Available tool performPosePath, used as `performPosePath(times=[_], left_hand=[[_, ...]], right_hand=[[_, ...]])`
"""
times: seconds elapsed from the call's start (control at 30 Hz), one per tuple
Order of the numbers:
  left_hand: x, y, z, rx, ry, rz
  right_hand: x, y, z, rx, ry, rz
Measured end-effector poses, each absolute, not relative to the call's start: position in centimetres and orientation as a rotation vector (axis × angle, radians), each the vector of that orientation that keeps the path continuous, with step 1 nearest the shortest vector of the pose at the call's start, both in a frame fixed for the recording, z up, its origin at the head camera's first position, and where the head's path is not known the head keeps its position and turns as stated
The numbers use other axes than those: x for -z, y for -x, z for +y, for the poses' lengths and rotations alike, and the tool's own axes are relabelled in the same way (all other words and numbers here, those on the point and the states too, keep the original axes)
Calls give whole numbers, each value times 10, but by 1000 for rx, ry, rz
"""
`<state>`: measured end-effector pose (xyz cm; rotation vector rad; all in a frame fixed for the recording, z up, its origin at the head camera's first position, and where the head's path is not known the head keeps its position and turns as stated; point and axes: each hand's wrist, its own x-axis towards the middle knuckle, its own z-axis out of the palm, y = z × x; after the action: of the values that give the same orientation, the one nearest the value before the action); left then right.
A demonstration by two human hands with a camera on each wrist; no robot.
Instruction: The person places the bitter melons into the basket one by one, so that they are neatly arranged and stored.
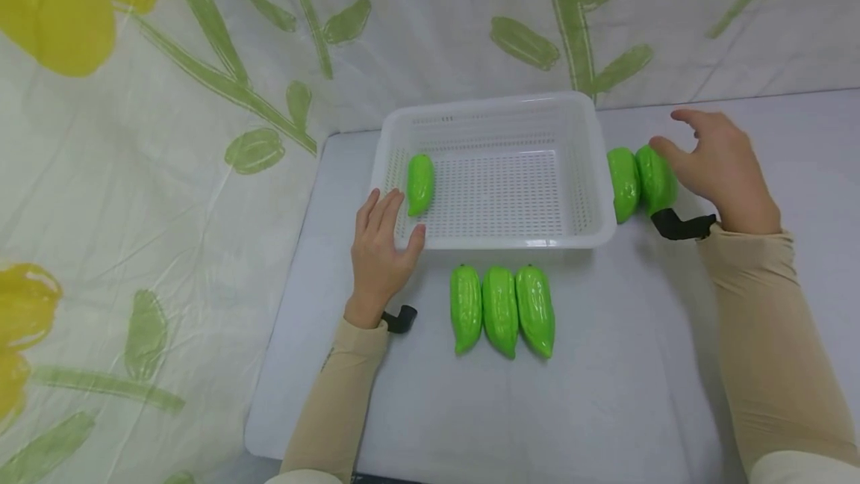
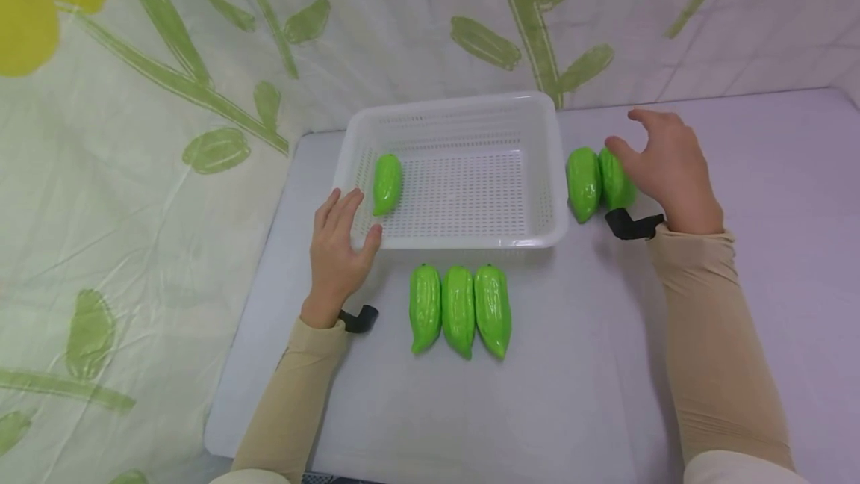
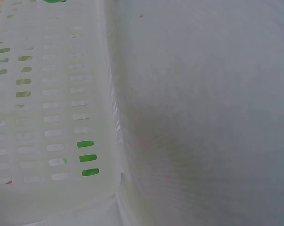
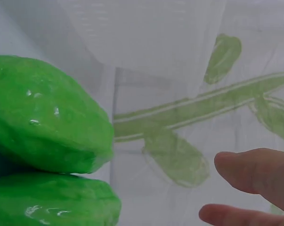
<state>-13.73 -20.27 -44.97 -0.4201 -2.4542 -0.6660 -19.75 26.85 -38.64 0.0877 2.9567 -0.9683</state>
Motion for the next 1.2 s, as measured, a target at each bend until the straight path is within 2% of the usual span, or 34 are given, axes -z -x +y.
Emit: performPosePath(times=[0.37, 1.2], left_hand=[[450, 135, -203, 676, 424, -2421], [446, 134, -201, 671, 432, -2438]], right_hand=[[402, 202, 276, 898, -62, 2871], [412, 208, 281, 823, -76, 2799]])
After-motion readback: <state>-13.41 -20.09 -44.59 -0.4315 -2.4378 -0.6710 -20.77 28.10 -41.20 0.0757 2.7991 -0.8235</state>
